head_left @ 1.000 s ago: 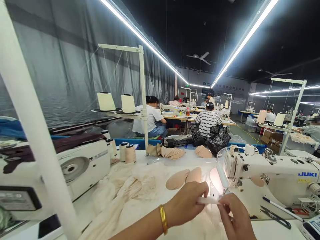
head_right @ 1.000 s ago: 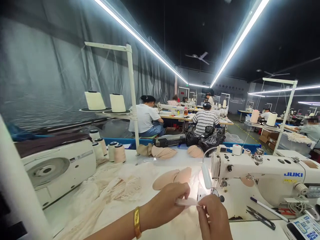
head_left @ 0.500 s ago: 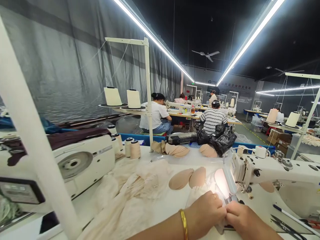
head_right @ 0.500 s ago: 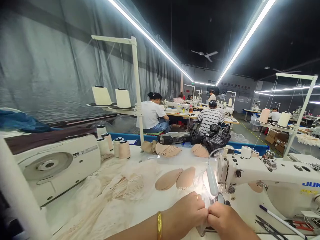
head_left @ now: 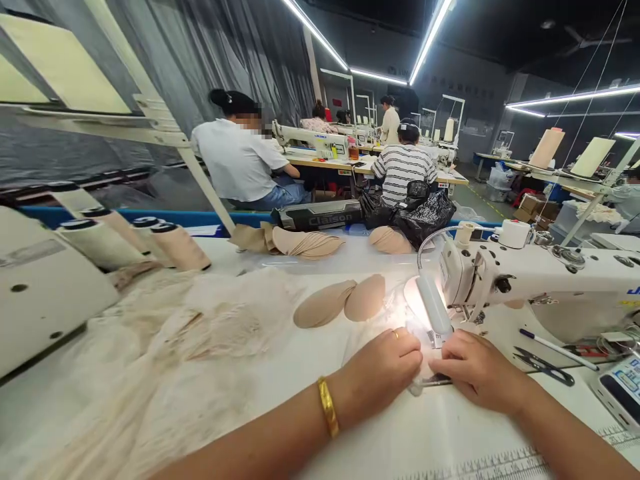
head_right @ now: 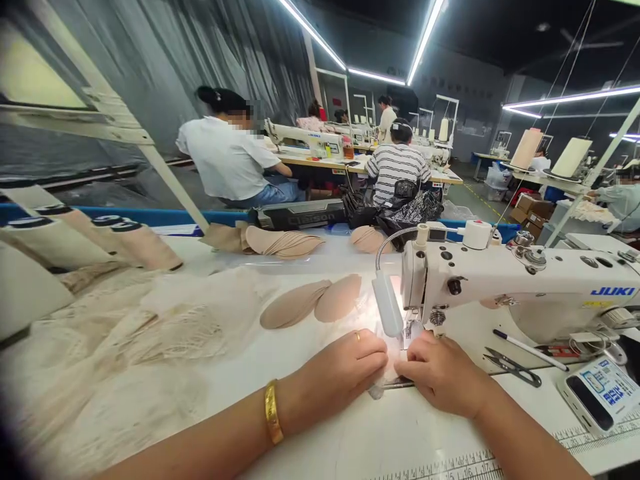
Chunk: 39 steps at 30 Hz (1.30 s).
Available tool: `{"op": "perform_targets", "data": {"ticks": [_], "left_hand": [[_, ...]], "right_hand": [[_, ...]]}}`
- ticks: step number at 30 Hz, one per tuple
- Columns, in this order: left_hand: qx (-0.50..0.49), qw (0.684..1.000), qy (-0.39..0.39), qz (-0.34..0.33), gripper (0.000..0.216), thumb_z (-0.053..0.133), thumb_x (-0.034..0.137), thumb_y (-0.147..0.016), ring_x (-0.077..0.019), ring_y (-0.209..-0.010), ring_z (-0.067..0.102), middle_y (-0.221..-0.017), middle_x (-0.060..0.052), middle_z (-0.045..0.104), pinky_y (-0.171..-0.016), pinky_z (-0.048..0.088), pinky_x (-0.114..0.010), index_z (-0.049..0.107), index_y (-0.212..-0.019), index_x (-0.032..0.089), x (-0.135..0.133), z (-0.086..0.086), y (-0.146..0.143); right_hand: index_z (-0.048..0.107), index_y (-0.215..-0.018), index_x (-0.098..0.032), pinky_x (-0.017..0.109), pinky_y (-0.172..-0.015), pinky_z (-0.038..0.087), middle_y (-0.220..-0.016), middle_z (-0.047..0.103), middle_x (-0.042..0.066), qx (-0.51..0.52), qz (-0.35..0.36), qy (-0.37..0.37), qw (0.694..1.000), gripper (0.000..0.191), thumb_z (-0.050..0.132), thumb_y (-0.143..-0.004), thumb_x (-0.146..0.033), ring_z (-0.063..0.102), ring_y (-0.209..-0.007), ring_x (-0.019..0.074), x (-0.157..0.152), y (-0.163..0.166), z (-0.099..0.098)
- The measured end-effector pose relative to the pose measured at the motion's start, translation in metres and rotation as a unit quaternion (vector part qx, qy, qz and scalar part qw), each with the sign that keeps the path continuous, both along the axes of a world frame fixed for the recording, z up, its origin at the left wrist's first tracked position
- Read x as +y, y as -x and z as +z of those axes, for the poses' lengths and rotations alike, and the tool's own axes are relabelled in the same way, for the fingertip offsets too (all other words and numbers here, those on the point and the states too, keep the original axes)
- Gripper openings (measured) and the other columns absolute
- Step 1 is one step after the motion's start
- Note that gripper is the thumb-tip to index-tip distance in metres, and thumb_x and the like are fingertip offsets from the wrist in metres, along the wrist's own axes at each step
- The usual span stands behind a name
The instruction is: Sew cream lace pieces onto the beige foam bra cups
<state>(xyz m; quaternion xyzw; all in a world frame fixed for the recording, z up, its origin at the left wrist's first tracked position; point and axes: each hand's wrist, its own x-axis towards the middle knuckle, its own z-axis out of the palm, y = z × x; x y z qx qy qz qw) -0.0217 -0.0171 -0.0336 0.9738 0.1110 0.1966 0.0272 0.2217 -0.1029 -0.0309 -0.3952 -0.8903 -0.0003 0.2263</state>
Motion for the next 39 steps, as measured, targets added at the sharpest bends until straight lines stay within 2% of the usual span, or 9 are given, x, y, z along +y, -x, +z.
{"op": "perform_targets", "data": {"ticks": [5,16,22,26,29,33,35,39], "left_hand": [[-0.006,1.000,-0.008,0.006,0.022,0.051,0.007,-0.096,-0.0197,-0.075,0.052,-0.083,-0.005,0.060,-0.070,0.044,-0.031,0.054,-0.077,0.017,-0.003,0.002,-0.001],[-0.059,0.998,0.000,0.025,0.027,0.046,0.010,-0.099,-0.0185,-0.071,0.047,-0.077,-0.004,0.056,-0.064,0.041,-0.029,0.056,-0.075,0.016,-0.004,-0.002,-0.003],[-0.061,0.997,-0.004,0.036,0.026,0.045,0.012,-0.100,-0.0192,-0.072,0.049,-0.080,-0.005,0.058,-0.065,0.044,-0.030,0.058,-0.078,0.017,-0.006,-0.006,-0.007],[-0.069,0.997,-0.005,0.035,0.027,0.042,0.013,-0.102,-0.0202,-0.073,0.051,-0.083,-0.006,0.061,-0.067,0.046,-0.033,0.061,-0.083,0.017,-0.008,-0.001,-0.008],[-0.140,0.989,0.025,0.049,0.025,0.040,0.012,-0.102,-0.0211,-0.081,0.056,-0.091,-0.006,0.066,-0.076,0.048,-0.036,0.063,-0.093,0.018,-0.005,0.011,-0.006],[-0.266,0.959,0.057,0.075,0.021,0.044,0.011,-0.101,-0.0206,-0.095,0.061,-0.102,-0.004,0.069,-0.091,0.046,-0.039,0.063,-0.104,0.020,0.000,0.026,-0.001],[-0.245,0.967,0.041,0.047,0.019,0.047,0.012,-0.100,-0.0211,-0.095,0.061,-0.102,-0.004,0.070,-0.091,0.046,-0.040,0.064,-0.102,0.021,-0.001,0.026,0.000],[-0.119,0.993,-0.017,-0.008,0.017,0.049,0.014,-0.100,-0.0217,-0.089,0.061,-0.094,-0.004,0.070,-0.085,0.047,-0.038,0.062,-0.090,0.019,-0.005,0.014,-0.002]], "right_hand": [[0.067,-0.109,-0.023,0.030,-0.069,0.039,-0.089,0.060,0.003,-0.013,-0.002,0.020,1.000,0.031,0.048,-0.094,-0.003,0.047,-0.082,0.0194,-0.001,0.002,0.005],[0.064,-0.111,-0.022,0.030,-0.066,0.038,-0.085,0.059,0.003,0.000,-0.019,0.013,1.000,0.032,0.045,-0.095,-0.003,0.047,-0.080,0.0197,-0.002,0.004,0.007],[0.064,-0.113,-0.023,0.029,-0.064,0.036,-0.085,0.058,0.003,-0.001,-0.036,0.026,0.999,0.034,0.045,-0.093,-0.003,0.047,-0.080,0.0201,-0.002,0.005,0.006],[0.063,-0.113,-0.023,0.030,-0.065,0.036,-0.087,0.058,0.003,0.000,-0.040,0.033,0.999,0.035,0.044,-0.092,-0.002,0.047,-0.080,0.0200,-0.002,0.005,0.003],[0.062,-0.109,-0.022,0.030,-0.066,0.037,-0.086,0.057,0.003,-0.004,-0.043,0.024,0.999,0.033,0.045,-0.090,-0.001,0.046,-0.080,0.0197,-0.002,0.006,0.002],[0.061,-0.107,-0.022,0.030,-0.066,0.037,-0.086,0.057,0.003,-0.006,-0.044,0.023,0.999,0.031,0.045,-0.091,-0.001,0.046,-0.080,0.0198,-0.002,0.007,0.003],[0.061,-0.106,-0.022,0.030,-0.066,0.037,-0.086,0.057,0.003,-0.007,-0.044,0.024,0.999,0.030,0.045,-0.091,-0.002,0.046,-0.080,0.0199,-0.002,0.007,0.003],[0.061,-0.105,-0.022,0.030,-0.066,0.038,-0.086,0.057,0.003,-0.012,-0.047,0.026,0.998,0.029,0.045,-0.091,-0.002,0.046,-0.081,0.0201,-0.002,0.007,0.002]]}}
